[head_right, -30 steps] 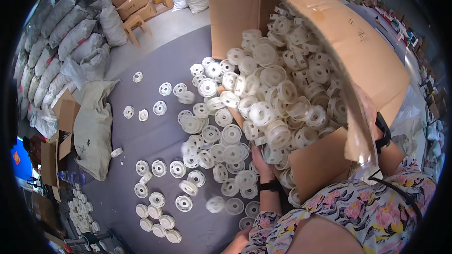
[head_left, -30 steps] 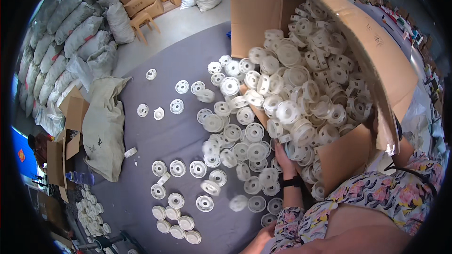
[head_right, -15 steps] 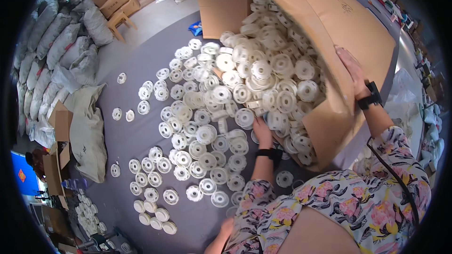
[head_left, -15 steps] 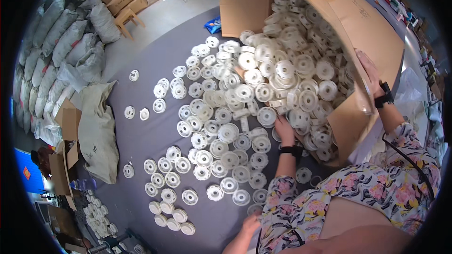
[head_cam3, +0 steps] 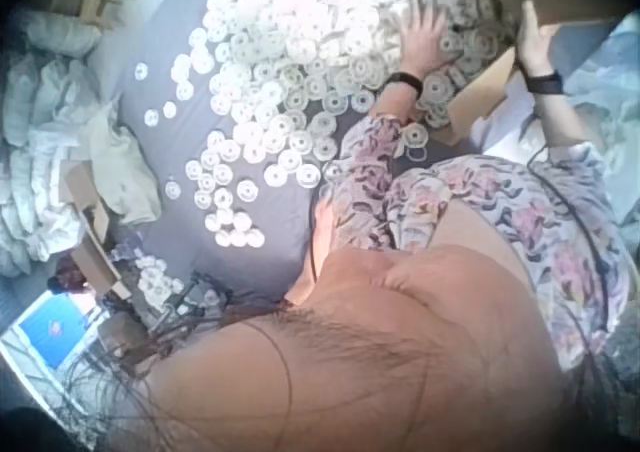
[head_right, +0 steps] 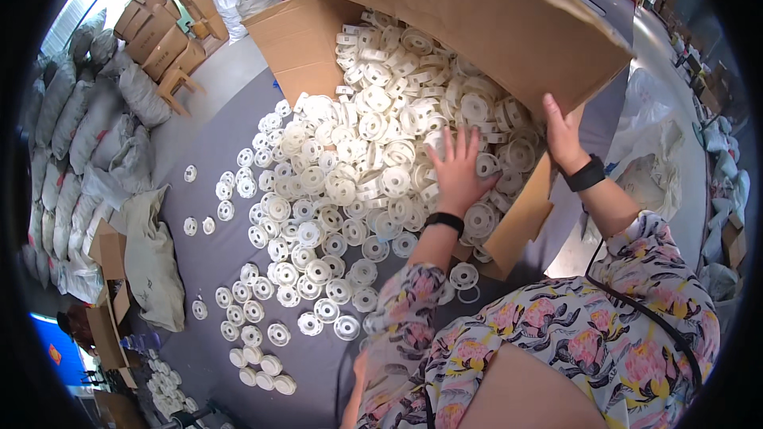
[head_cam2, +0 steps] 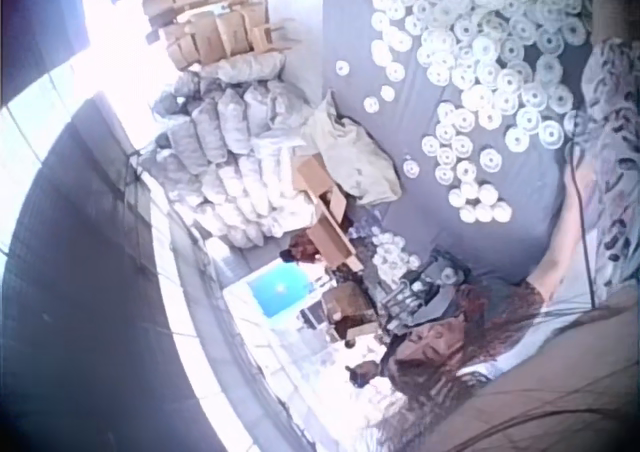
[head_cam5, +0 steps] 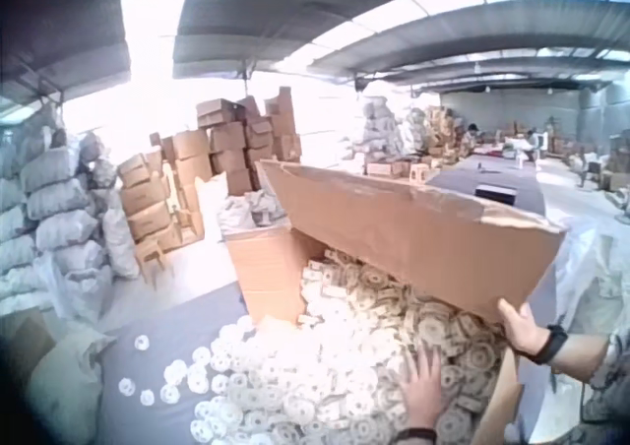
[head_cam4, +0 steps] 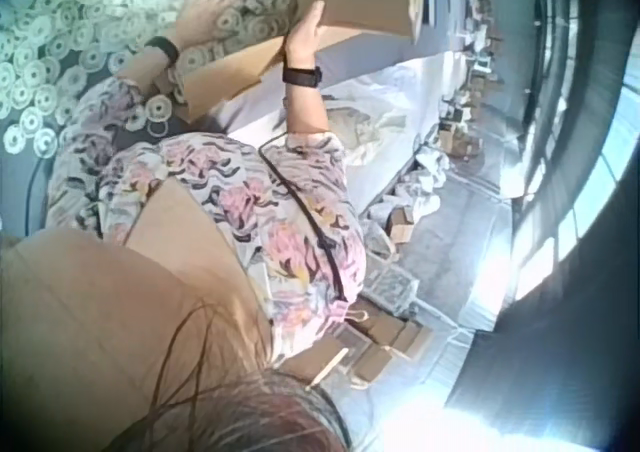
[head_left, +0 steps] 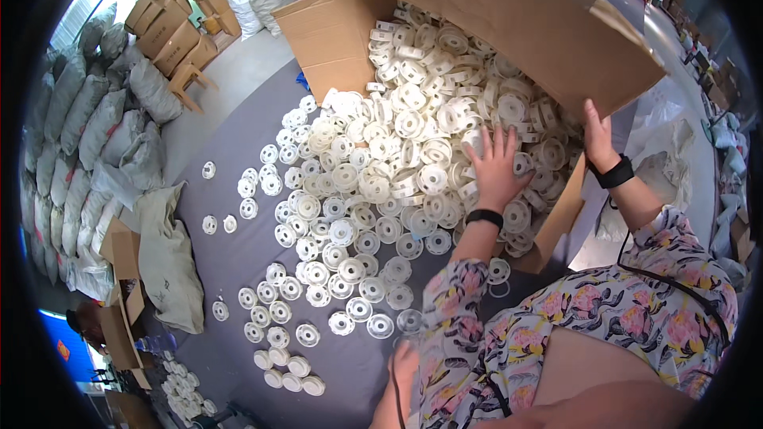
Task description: Sort and assemble white plastic wheel-like components with metal circular inserts.
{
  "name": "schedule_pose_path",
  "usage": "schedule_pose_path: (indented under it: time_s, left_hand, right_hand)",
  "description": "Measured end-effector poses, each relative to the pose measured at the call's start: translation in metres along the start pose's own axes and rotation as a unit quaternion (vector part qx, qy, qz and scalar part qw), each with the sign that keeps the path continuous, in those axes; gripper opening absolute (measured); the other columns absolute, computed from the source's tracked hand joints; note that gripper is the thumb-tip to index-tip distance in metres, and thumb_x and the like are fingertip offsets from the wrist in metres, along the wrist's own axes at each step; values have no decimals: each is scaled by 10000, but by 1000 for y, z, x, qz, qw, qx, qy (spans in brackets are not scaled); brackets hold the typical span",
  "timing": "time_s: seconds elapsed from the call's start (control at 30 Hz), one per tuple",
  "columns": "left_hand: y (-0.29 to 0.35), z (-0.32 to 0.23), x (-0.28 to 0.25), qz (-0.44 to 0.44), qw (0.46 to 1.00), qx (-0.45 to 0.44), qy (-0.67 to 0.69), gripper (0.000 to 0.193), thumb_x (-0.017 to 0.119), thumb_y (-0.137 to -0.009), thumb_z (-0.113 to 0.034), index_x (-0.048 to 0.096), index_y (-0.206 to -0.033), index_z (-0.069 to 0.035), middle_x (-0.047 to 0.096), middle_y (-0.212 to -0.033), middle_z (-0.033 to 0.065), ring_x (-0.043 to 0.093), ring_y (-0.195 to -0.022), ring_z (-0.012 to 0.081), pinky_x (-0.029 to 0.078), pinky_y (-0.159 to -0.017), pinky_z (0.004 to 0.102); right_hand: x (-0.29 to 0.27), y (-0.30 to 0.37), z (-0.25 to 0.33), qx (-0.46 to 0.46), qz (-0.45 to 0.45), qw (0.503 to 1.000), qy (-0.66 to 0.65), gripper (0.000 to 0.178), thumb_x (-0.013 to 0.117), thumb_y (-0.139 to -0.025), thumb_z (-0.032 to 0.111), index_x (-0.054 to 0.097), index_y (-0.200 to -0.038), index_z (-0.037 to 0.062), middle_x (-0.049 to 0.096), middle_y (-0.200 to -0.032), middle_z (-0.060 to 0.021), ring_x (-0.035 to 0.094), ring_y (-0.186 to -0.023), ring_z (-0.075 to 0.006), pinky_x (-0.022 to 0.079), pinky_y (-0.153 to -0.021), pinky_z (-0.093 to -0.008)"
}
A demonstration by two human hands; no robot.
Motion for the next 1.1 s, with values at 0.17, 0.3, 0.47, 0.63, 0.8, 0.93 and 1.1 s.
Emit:
schedule_pose_path:
  time_s: [0.17,0.3,0.47,0.63,0.8,0.93,1.1]
  left_hand:
    - [5,38,24,91,992,-1,-93,882,676,-633,-553,328,-1353,-182,272,-1423,103,129,-1324,411,112,-1002,656]
    - [24,108,6,114,975,-90,-166,829,678,-637,-520,364,-1330,-190,358,-1382,69,152,-1328,379,93,-999,667]
    - [83,153,-21,91,985,-135,-52,753,692,-635,-304,383,-1299,-129,383,-1350,90,211,-1306,377,93,-986,670]
    - [126,154,-41,30,994,-92,43,705,655,-664,-198,366,-1299,-99,354,-1347,163,225,-1299,378,107,-1015,605]
    - [87,183,-55,50,996,-31,72,706,601,-705,-193,312,-1341,-98,253,-1389,221,187,-1304,406,98,-1025,590]
    - [19,191,-54,91,995,25,17,770,624,-763,-373,252,-1382,-108,174,-1410,263,126,-1312,434,79,-1027,587]
    - [-93,172,-28,128,990,48,21,833,601,-759,-483,222,-1394,-100,162,-1417,266,111,-1319,428,62,-1018,605]
  right_hand:
    - [-12,12,-26,61,28,994,-82,330,466,-926,185,468,-1169,-38,493,-1152,-66,437,-1071,-150,338,-928,-276]
    - [12,17,-19,109,55,989,-84,323,470,-926,207,495,-1150,-25,531,-1109,-54,462,-1036,-138,356,-904,-266]
    - [10,19,29,-35,199,979,-29,417,519,-850,214,468,-1200,-6,499,-1219,-130,410,-1186,-235,274,-1014,-356]
    - [-82,111,10,114,81,990,-6,151,462,-877,143,503,-892,-1,513,-942,-95,479,-889,-164,373,-797,-277]
    - [-28,347,-25,313,422,848,70,414,528,-847,288,513,-1179,43,548,-1109,-170,517,-1071,-257,390,-945,-399]
    - [135,301,62,-44,490,865,92,628,528,-825,237,271,-1343,-9,264,-1386,-231,207,-1317,-371,169,-1075,-451]
    - [150,184,8,250,-12,962,113,688,493,-853,201,122,-1387,-23,110,-1446,-227,37,-1360,-330,51,-1095,-391]
Point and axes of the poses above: each hand's wrist, its own y-axis away from the middle knuckle, its own x-axis out of the palm, z = x × y, the point moved 8 cm from there along -y, towards the middle knuckle
